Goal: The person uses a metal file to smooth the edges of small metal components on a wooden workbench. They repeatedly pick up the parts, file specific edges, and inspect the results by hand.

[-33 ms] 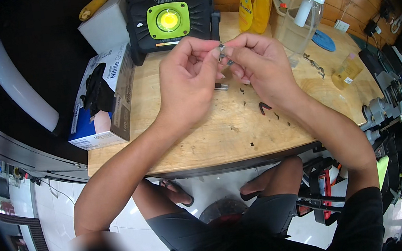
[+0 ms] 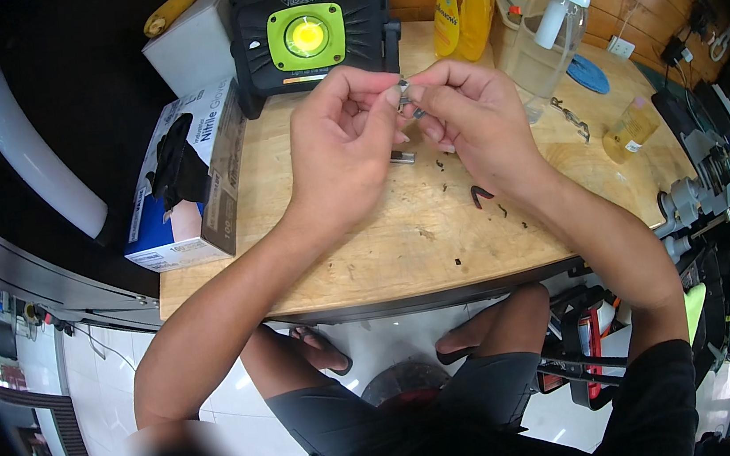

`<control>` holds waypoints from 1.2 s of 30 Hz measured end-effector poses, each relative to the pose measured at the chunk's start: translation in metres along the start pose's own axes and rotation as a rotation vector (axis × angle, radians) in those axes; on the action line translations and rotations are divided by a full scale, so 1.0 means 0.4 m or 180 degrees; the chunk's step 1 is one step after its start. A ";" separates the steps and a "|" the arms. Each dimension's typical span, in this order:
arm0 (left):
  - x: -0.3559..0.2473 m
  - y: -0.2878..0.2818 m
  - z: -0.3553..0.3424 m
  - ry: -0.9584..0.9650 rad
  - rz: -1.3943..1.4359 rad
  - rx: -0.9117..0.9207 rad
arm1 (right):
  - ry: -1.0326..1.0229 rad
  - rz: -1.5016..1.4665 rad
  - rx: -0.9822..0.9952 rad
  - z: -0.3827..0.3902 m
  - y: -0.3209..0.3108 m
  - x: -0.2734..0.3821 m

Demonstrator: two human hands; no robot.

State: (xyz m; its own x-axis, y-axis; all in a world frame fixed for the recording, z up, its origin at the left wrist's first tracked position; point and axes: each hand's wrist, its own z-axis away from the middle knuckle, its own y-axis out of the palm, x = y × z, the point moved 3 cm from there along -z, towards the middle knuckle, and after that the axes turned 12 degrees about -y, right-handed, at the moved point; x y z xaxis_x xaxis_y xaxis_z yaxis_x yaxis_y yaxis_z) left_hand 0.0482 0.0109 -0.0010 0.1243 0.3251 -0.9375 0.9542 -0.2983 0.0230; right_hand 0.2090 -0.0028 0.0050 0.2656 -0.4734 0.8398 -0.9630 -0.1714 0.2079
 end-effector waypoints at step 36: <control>0.001 -0.005 -0.027 0.0089 -0.0258 -0.0080 | 0.0038 0.0014 -0.0042 -0.017 -0.010 -0.018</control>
State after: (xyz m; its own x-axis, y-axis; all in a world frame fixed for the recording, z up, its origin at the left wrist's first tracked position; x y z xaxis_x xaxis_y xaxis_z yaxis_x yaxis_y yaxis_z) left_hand 0.0492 0.0211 0.0024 0.0536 0.3721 -0.9266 0.9679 -0.2476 -0.0434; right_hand 0.2105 0.0073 0.0016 0.2610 -0.4637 0.8467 -0.9647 -0.1579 0.2109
